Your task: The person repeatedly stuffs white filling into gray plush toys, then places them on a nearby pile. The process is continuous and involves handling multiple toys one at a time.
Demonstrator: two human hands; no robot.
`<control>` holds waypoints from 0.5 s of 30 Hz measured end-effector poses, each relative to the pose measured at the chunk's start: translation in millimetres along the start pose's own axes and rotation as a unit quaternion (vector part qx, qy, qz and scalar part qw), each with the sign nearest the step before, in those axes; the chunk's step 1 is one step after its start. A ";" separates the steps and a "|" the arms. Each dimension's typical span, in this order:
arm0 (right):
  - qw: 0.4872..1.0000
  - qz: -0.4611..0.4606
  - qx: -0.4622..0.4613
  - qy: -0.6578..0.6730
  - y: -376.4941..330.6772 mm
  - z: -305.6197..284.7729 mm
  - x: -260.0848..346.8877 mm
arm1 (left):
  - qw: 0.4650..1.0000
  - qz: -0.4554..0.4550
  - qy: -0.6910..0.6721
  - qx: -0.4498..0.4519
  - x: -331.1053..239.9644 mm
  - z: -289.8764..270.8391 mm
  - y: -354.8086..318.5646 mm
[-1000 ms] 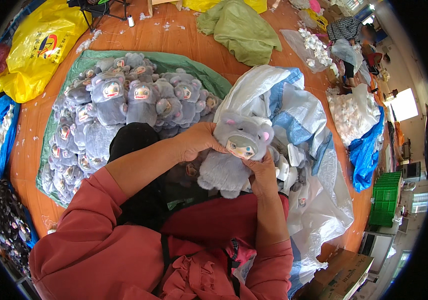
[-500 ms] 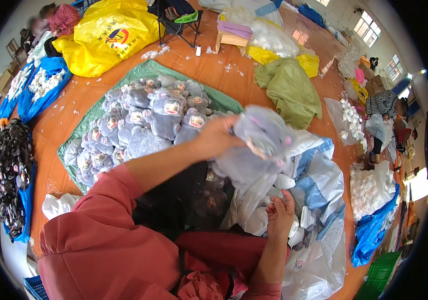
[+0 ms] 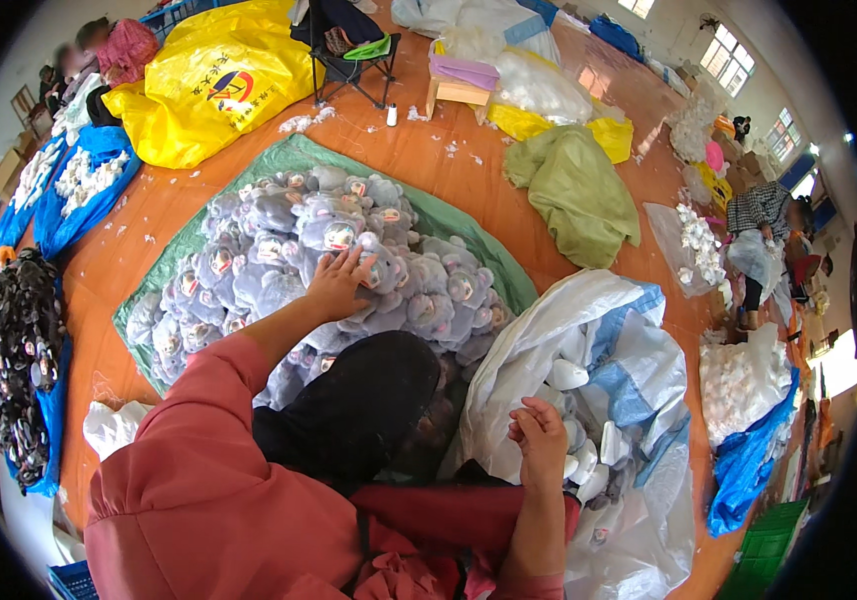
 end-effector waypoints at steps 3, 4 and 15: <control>1.000 -0.001 -0.005 -0.001 -4.1 -1.8 1.6 | 0.999 -0.030 -0.021 0.000 -5.5 6.4 5.0; 1.000 -0.003 -0.005 -0.004 -4.7 -2.6 1.4 | 0.999 -0.037 -0.016 0.004 -10.7 2.4 8.0; 0.990 -0.084 -0.041 -0.102 24.2 7.6 -26.6 | 0.933 0.127 -0.234 -0.242 -176.5 -137.6 19.0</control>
Point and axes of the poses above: each hand's wrist, its own y-axis towards the middle knuckle, its own z-axis out of the palm, x = y × z, the point moved 3 cm from there along y, towards the middle knuckle, and after that the axes turned 6 degrees about z, right-handed, at the moved point
